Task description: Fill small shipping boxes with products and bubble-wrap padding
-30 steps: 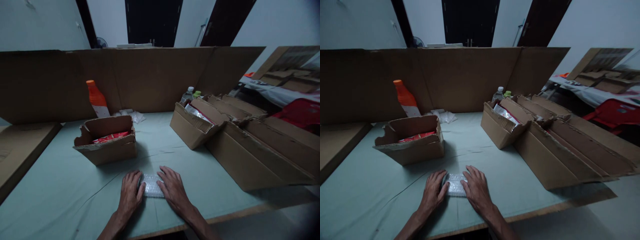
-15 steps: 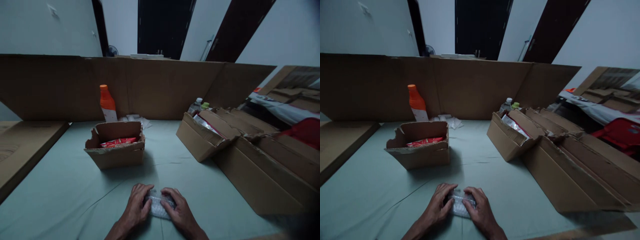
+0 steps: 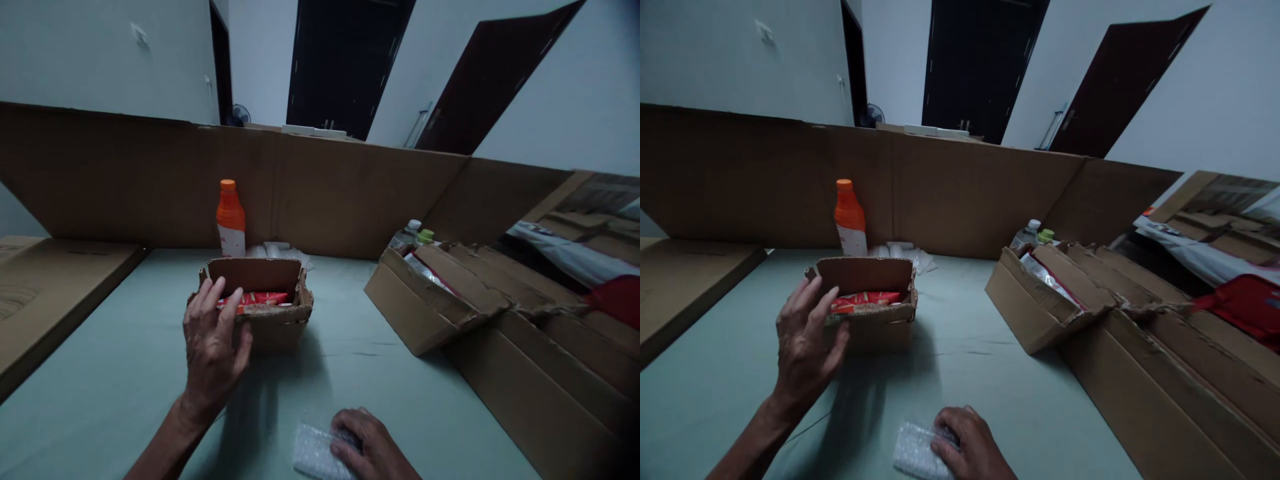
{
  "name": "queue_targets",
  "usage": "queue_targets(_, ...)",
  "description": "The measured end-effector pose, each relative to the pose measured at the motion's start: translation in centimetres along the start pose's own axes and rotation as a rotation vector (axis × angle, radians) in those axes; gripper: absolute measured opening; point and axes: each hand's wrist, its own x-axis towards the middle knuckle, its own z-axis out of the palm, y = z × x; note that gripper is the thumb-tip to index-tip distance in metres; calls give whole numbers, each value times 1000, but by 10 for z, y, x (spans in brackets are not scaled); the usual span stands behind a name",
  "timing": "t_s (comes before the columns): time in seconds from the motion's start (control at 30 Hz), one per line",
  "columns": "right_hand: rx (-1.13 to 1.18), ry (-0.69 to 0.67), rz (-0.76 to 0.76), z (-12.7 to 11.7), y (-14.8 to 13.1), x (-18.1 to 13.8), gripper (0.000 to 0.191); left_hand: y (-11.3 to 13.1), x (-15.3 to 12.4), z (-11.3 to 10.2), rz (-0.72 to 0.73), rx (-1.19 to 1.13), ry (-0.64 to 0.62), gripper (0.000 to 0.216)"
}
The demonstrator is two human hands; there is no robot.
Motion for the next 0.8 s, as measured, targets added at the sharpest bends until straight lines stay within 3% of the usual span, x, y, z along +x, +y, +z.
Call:
queue_targets(0.13,68,17,-19,-38,-10,3,14,-11,-4,2,37,22,-48,35)
queue_targets(0.23,166,255,-67,-84,-31,9,26,-7,-22,-4,34,8,-11,26)
queue_targets(0.33,248,536,-208,-123,-68,31,25,-4,-36,-9,28,-4,8,24)
queue_targets(0.4,193,598,-313,-136,-99,56,18,-5,-42,-9,32,-20,11,25)
queue_targets(0.5,-7,459,-462,-134,-141,105,10,-9,-48,-8,52,-47,14,26)
queue_targets(0.6,-285,109,-522,-117,-167,151,8,-10,-51,-7,47,-73,11,25)
queue_targets(0.7,-629,-191,-474,-96,-176,181,8,-7,-52,-8,-3,-99,26,23)
queue_targets(0.8,-845,-237,-398,-81,-177,195,16,-6,-52,-7,-43,-117,26,22)
